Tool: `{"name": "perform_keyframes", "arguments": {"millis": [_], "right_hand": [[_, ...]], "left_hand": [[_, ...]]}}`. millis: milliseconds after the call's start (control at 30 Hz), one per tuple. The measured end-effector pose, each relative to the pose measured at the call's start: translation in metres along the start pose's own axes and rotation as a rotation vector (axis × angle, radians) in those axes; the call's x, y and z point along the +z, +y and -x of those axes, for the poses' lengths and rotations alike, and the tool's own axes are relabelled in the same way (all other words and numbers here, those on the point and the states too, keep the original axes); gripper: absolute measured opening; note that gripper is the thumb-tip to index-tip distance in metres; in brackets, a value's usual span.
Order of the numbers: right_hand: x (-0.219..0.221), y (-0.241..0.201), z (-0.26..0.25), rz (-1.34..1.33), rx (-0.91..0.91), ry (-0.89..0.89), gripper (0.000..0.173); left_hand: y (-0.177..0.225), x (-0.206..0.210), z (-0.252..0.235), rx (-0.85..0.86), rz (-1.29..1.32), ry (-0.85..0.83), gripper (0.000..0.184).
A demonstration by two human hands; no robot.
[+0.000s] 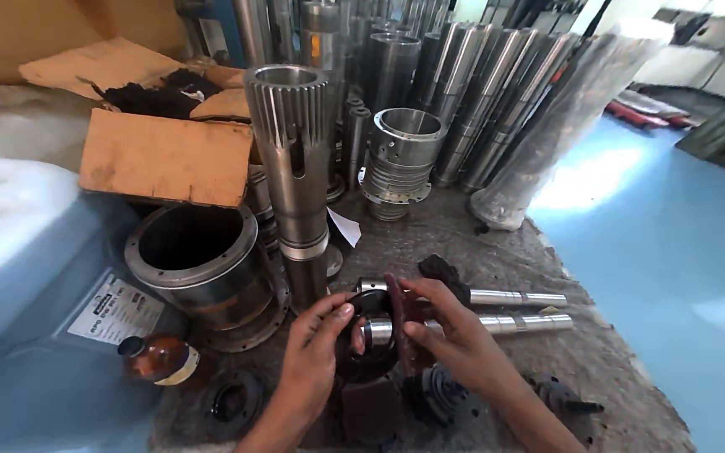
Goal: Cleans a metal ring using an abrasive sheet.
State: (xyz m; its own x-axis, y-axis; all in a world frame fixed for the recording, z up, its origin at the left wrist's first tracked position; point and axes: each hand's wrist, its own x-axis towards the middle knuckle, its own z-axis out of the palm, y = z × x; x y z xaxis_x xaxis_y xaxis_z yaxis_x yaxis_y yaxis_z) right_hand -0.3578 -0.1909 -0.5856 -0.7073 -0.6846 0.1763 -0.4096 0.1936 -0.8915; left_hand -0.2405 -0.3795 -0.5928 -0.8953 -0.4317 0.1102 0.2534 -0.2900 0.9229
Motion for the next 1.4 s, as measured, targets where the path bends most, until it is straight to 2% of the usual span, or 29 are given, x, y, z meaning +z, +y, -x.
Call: {"name": "perform_keyframes", "arguments": {"millis": [167,400,500,633,733,800,933,1000,1167,1300,1400], "right_hand": [[0.004,0.004,0.006,0.165,-0.050,0.080,0.055],[0.010,0.008,0.009,0.224,-0.163,0.080,0.048],[0.011,0.005,0.007,0.122,-0.102,0.078,0.047],[0.018,-0.006,0.005,-0.032,0.032,0.141,0.047],[0.027,-0.008,0.007,-0.173,0.082,0.237,0.046],[0.032,-0.009,0.009,-0.266,0.098,0.307,0.046],[0.032,-0.017,0.010,-0.387,0.082,0.384,0.046],[0.029,-0.023,0.009,-0.398,0.065,0.372,0.047],[0.027,-0.025,0.009,-0.421,0.061,0.365,0.048],[0.011,-0.034,0.006,-0.403,0.007,0.361,0.047],[-0.016,-0.039,0.002,-0.386,-0.047,0.361,0.054]], "left_hand": [[-0.002,0.010,0.001,0.022,-0.069,-0.075,0.029],[-0.011,0.019,0.003,0.010,-0.086,-0.083,0.028],[-0.010,0.018,0.002,-0.066,0.074,-0.068,0.028],[-0.014,0.020,0.003,-0.345,0.476,0.053,0.030],[-0.016,0.022,0.005,-0.511,0.757,0.109,0.048],[-0.017,0.024,0.008,-0.541,0.823,0.155,0.053],[-0.021,0.032,0.015,-0.540,0.754,0.262,0.045],[-0.026,0.031,0.020,-0.569,0.851,0.200,0.049],[-0.029,0.022,0.026,-0.674,1.126,-0.136,0.060],[-0.034,0.020,0.024,-0.688,1.159,-0.298,0.074],[-0.037,0.018,0.020,-0.665,1.133,-0.357,0.082]]}}
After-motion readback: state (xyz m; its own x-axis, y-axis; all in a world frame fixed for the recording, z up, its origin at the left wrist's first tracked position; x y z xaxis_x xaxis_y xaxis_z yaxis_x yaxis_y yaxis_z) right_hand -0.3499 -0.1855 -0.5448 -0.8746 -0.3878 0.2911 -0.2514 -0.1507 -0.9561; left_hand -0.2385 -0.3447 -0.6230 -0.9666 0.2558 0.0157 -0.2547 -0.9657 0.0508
